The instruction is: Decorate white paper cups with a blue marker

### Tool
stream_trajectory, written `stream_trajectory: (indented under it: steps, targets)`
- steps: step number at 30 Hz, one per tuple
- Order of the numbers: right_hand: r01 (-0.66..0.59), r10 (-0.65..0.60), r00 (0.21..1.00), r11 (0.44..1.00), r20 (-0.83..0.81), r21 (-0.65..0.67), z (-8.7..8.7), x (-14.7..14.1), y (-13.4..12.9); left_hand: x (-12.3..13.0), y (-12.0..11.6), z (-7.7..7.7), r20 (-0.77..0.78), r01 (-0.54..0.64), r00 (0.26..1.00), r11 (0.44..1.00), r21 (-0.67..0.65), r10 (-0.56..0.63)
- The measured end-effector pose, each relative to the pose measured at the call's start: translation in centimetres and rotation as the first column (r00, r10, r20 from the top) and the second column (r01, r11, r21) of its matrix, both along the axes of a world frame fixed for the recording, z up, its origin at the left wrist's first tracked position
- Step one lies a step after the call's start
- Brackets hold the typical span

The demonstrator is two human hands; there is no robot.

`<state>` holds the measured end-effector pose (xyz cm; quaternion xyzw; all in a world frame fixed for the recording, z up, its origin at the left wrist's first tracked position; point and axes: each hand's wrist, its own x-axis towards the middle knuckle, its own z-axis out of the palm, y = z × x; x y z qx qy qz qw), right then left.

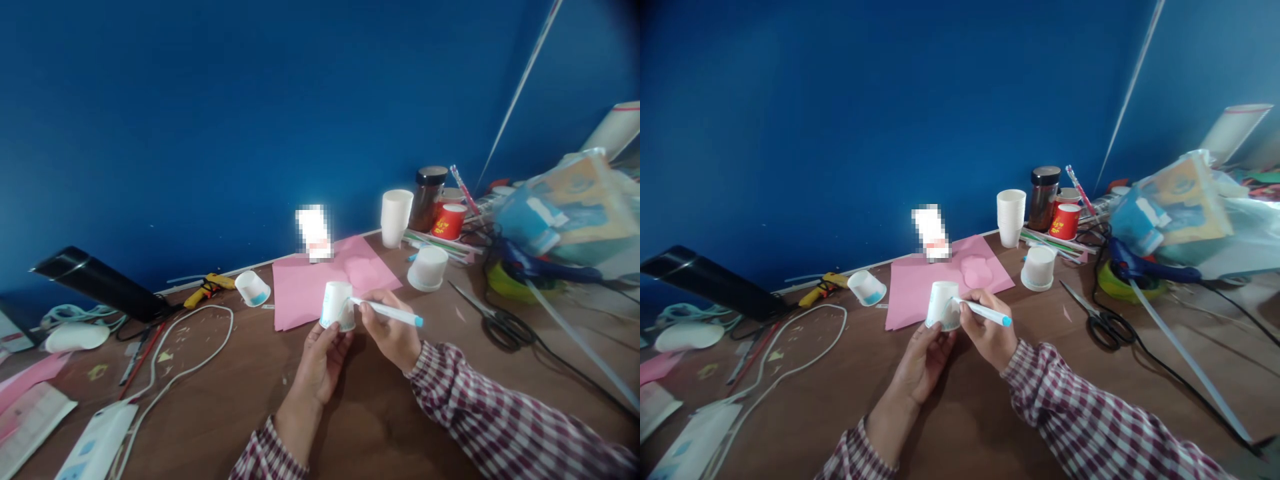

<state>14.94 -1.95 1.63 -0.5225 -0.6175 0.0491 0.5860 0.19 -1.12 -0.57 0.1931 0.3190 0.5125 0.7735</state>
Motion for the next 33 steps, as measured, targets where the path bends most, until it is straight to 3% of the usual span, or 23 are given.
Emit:
stream_trajectory:
  steps: [33]
  targets:
    - [-0.014, 0.014, 0.999, 1.0, 0.036, 0.01, -0.17, 0.09, 0.04, 0.08, 0.12, -0.14, 0.009, -0.024, 1.0, 1.0, -0.012, 0.024]
